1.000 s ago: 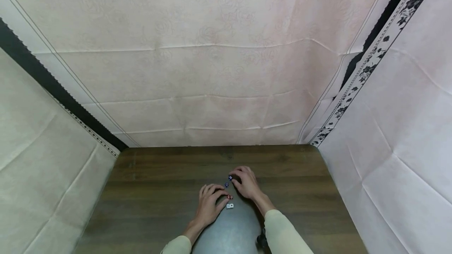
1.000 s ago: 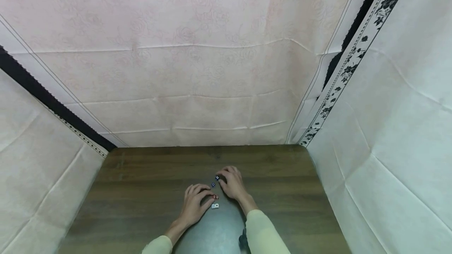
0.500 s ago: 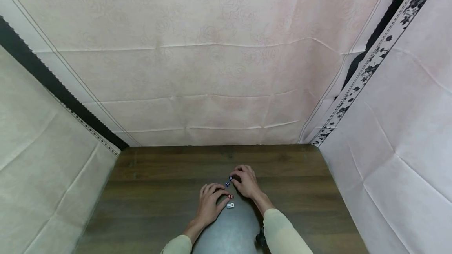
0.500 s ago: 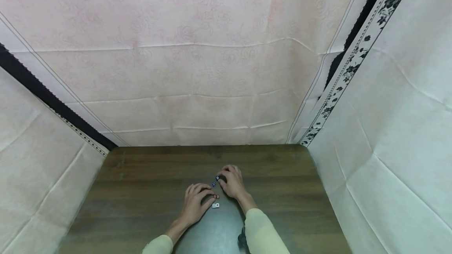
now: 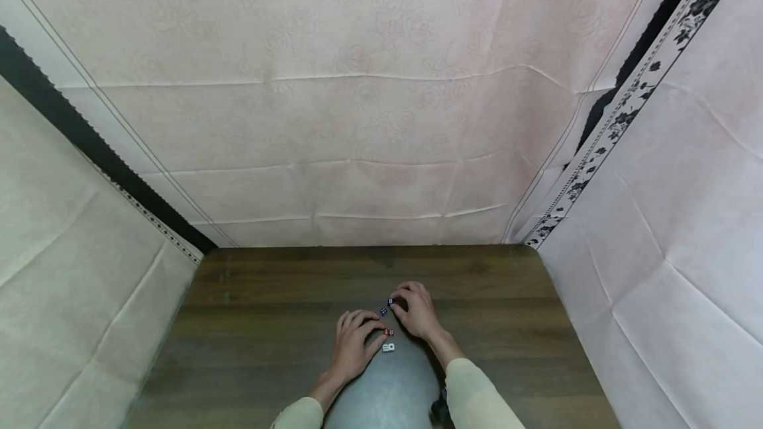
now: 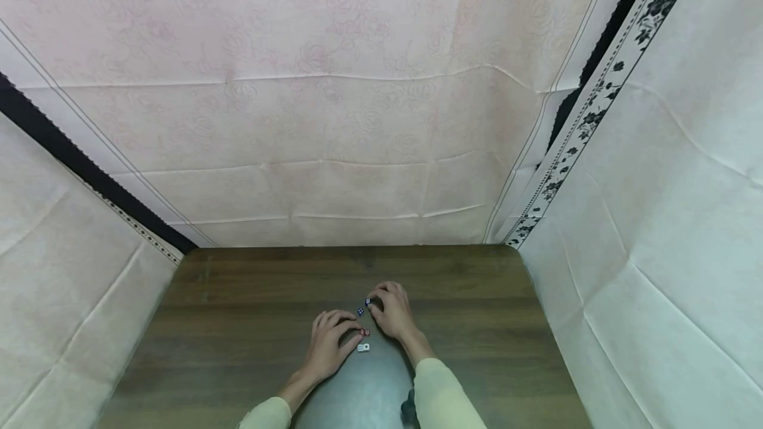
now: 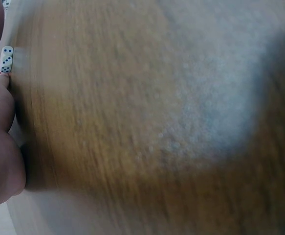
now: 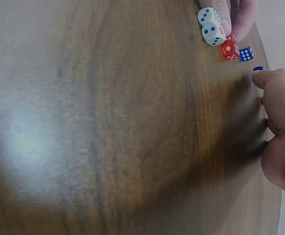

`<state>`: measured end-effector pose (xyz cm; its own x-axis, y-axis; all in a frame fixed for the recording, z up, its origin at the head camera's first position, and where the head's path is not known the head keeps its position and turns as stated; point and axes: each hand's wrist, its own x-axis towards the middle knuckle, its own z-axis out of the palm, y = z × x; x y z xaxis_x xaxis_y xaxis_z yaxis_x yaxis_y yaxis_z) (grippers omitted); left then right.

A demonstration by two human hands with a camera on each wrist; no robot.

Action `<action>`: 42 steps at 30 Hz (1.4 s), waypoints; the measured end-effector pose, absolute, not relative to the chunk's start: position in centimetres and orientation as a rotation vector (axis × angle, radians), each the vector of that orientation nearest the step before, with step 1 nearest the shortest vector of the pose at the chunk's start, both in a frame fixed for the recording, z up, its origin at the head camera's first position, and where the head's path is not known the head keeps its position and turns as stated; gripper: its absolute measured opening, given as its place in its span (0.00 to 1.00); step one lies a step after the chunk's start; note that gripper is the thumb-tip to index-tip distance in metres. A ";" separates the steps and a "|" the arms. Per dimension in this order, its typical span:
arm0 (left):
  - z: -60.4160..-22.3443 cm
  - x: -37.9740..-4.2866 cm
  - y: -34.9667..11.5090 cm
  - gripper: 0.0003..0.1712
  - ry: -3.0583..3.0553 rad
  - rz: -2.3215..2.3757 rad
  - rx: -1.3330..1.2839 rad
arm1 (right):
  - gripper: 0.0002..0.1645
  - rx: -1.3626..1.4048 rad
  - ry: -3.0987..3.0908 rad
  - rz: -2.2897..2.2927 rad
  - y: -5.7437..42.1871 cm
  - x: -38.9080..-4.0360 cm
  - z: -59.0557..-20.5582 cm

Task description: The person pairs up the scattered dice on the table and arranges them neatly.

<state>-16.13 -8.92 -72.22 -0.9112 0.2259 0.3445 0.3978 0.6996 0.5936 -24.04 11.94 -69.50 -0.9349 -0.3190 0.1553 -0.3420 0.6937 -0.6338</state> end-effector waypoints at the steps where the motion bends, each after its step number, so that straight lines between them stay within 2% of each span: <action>1: -72.3 -16.2 -9.0 0.10 -2.663 -1.013 -0.497 | 0.09 0.560 -2.859 1.080 12.0 -23.9 -69.5; 19: -72.4 -16.2 -9.1 0.09 -2.696 -0.980 -0.451 | 0.09 0.664 -2.805 1.070 12.8 -20.9 -70.1; 29: -73.3 -16.3 -9.1 0.08 -2.628 -0.955 -0.483 | 0.09 0.697 -2.788 1.038 12.8 -20.6 -70.6; 42: -72.6 -16.2 -8.9 0.09 -2.666 -1.001 -0.483 | 0.10 0.681 -2.761 1.069 12.9 -20.5 -70.9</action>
<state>-16.15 -8.91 -72.62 -0.9129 0.2171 0.3456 0.3909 0.7087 0.5874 -20.49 12.92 -70.91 -0.8944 -0.3701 0.2513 -0.4428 0.6529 -0.6145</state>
